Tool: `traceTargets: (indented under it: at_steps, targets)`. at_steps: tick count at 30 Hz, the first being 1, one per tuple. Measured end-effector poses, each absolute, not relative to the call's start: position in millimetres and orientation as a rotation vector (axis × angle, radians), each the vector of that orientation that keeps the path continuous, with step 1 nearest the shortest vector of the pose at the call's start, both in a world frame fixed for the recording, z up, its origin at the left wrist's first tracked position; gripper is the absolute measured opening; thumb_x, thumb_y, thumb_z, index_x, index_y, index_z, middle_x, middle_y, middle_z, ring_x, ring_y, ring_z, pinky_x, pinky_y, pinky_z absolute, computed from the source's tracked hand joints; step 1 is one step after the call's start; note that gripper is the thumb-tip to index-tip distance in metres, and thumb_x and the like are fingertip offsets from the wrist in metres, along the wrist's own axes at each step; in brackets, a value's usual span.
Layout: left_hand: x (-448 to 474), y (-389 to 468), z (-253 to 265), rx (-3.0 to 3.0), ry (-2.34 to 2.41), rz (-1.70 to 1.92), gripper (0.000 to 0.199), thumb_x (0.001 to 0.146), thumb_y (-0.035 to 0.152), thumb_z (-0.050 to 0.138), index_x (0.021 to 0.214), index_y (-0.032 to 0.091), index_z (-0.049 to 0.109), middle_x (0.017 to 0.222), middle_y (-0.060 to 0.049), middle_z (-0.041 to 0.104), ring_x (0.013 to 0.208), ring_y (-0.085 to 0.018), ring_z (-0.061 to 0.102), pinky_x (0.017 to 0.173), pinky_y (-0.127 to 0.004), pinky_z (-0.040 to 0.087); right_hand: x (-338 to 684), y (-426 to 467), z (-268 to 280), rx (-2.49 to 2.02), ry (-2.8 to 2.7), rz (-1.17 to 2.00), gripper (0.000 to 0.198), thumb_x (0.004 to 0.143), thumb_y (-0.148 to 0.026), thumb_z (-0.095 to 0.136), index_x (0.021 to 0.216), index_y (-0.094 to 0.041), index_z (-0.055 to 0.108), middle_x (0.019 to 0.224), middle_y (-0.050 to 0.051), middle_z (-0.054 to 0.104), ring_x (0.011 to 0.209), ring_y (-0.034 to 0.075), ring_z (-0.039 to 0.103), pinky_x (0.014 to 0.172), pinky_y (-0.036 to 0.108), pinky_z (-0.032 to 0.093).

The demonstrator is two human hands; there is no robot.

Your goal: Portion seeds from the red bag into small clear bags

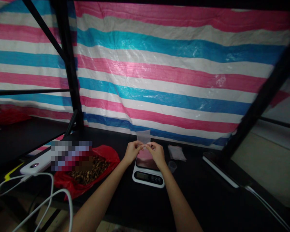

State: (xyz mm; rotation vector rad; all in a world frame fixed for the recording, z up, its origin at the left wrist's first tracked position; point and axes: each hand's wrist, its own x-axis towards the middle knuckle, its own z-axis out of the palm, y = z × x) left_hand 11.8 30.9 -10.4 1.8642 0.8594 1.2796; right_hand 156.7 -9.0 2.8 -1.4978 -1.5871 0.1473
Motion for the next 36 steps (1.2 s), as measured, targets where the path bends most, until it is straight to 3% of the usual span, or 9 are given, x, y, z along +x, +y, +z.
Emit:
traceTargets:
  at_steps: [25, 32, 36]
  targets:
    - [11.6, 30.0, -8.5, 1.752, 0.924, 1.346, 0.035, 0.073, 0.047, 0.052, 0.072, 0.013, 0.062, 0.057, -0.002, 0.061, 0.042, -0.008, 0.047, 0.044, -0.019, 0.036, 154.8, -9.2, 6.5, -1.278, -1.368, 0.381, 0.029, 0.071, -0.044, 0.054, 0.071, -0.015, 0.062, 0.060, 0.003, 0.063, 0.041, 0.011, 0.050, 0.043, 0.022, 0.038]
    - [6.7, 24.6, -2.2, 1.799, 0.963, 1.388, 0.044, 0.082, 0.049, 0.037, 0.072, 0.014, 0.062, 0.056, 0.000, 0.058, 0.042, -0.008, 0.047, 0.045, -0.020, 0.035, 172.4, -14.7, 19.2, -1.163, -1.114, 0.206, 0.046, 0.080, -0.051, 0.038, 0.083, -0.012, 0.063, 0.071, 0.006, 0.064, 0.044, 0.010, 0.049, 0.049, 0.022, 0.040]
    - [4.6, 24.6, -4.2, 1.854, 1.059, 1.344, 0.046, 0.081, 0.050, 0.036, 0.070, 0.015, 0.063, 0.055, 0.000, 0.059, 0.042, -0.009, 0.049, 0.047, -0.020, 0.035, 203.7, -23.5, 28.8, -1.289, -0.870, -0.040, 0.046, 0.077, -0.051, 0.044, 0.089, -0.012, 0.066, 0.088, 0.011, 0.066, 0.050, 0.011, 0.054, 0.055, 0.024, 0.042]
